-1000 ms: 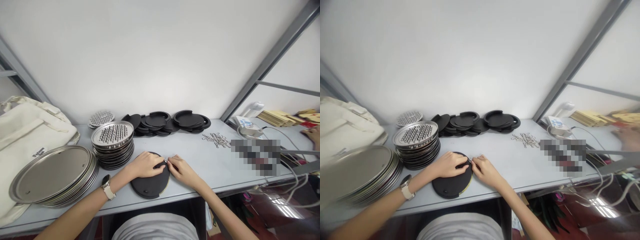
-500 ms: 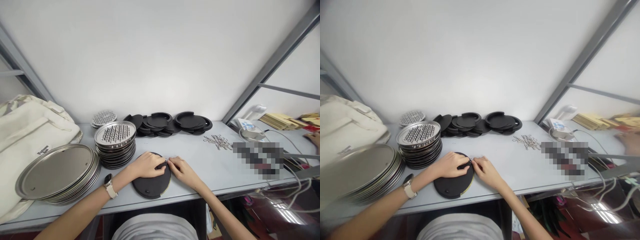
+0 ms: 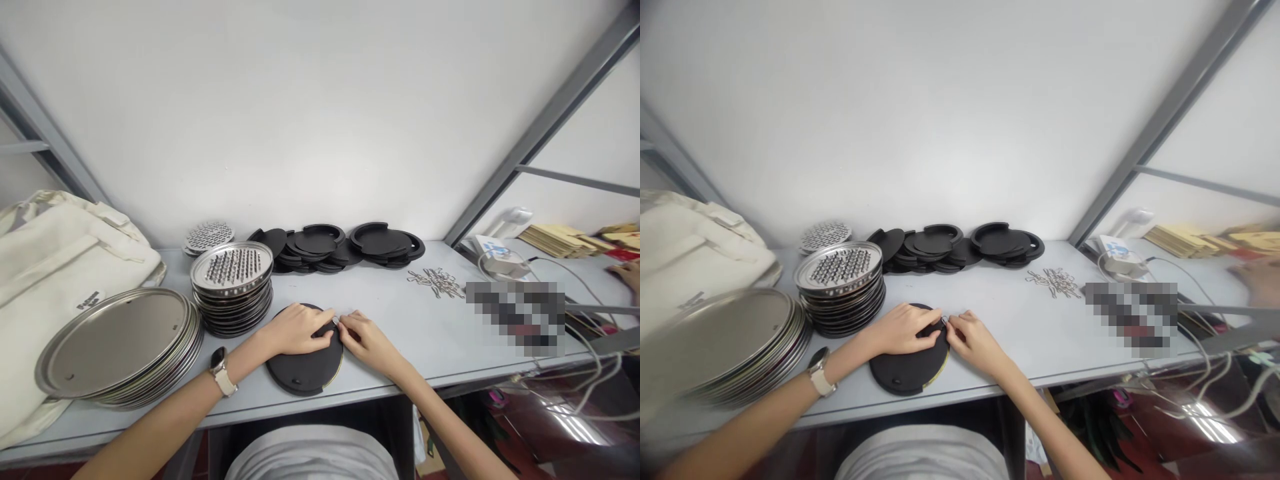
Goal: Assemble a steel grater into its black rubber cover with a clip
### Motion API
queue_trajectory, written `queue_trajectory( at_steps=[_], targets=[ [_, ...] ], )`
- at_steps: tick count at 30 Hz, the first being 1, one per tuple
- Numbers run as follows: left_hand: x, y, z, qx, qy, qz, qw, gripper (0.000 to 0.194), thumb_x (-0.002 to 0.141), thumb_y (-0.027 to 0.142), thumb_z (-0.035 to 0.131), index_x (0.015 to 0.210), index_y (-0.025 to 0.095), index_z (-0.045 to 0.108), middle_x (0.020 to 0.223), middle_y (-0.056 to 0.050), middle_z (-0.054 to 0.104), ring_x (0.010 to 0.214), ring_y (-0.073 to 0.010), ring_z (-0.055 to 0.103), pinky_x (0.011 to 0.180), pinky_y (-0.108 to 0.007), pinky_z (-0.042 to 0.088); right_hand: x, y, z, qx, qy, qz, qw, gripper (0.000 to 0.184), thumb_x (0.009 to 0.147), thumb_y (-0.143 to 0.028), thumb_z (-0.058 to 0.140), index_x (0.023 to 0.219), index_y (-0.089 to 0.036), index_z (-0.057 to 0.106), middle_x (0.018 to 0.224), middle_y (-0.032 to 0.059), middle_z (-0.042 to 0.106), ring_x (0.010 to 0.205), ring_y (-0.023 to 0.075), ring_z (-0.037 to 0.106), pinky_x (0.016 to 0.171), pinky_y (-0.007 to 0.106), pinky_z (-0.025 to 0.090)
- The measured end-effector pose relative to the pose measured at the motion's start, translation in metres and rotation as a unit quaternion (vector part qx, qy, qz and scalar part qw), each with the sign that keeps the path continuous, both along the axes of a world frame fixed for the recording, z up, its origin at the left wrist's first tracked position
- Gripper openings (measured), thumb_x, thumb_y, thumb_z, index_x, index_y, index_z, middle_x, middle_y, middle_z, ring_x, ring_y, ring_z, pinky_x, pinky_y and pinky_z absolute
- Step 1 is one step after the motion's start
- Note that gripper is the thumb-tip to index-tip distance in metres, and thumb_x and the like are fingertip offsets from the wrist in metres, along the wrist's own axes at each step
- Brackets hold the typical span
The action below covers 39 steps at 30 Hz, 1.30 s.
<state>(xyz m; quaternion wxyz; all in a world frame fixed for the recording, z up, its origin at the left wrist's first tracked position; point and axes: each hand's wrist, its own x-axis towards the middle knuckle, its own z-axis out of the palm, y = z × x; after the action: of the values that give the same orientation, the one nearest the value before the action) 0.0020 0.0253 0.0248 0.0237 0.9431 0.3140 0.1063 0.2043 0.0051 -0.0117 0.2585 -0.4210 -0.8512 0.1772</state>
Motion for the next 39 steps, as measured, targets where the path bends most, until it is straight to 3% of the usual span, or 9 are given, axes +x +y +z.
queue_trajectory(
  at_steps=[14, 30, 39],
  targets=[
    [-0.0003, -0.0001, -0.0009, 0.014, 0.013, -0.004, 1.000, 0.013, 0.089, 0.032, 0.046, 0.086, 0.020, 0.049, 0.075, 0.000, 0.065, 0.068, -0.0178, 0.062, 0.055, -0.027, 0.032, -0.0005, -0.0012, 0.0028, 0.012, -0.020, 0.006, 1.000, 0.029, 0.097, -0.019, 0.032, 0.069, -0.021, 0.041, 0.062, -0.0009, 0.047, 0.061, 0.0163, 0.047, 0.067, 0.030, 0.039],
    [0.0004, 0.0002, -0.0009, 0.001, 0.000, -0.004, 1.000, 0.015, 0.089, 0.033, 0.046, 0.084, 0.019, 0.050, 0.073, -0.001, 0.064, 0.065, -0.0171, 0.062, 0.055, -0.027, 0.034, 0.0016, -0.0002, -0.0008, 0.017, -0.012, 0.006, 1.000, 0.026, 0.090, -0.012, 0.041, 0.065, -0.021, 0.040, 0.058, -0.0015, 0.044, 0.061, 0.0163, 0.045, 0.062, 0.029, 0.039],
    [0.0004, 0.0003, 0.0000, 0.006, 0.008, -0.005, 1.000, 0.014, 0.089, 0.032, 0.046, 0.085, 0.019, 0.050, 0.073, -0.001, 0.064, 0.066, -0.0173, 0.061, 0.056, -0.026, 0.035, 0.0005, -0.0006, 0.0015, 0.016, -0.020, 0.013, 1.000, 0.027, 0.096, -0.017, 0.033, 0.072, -0.021, 0.045, 0.065, 0.0012, 0.051, 0.063, 0.0176, 0.048, 0.067, 0.032, 0.041]
  ],
)
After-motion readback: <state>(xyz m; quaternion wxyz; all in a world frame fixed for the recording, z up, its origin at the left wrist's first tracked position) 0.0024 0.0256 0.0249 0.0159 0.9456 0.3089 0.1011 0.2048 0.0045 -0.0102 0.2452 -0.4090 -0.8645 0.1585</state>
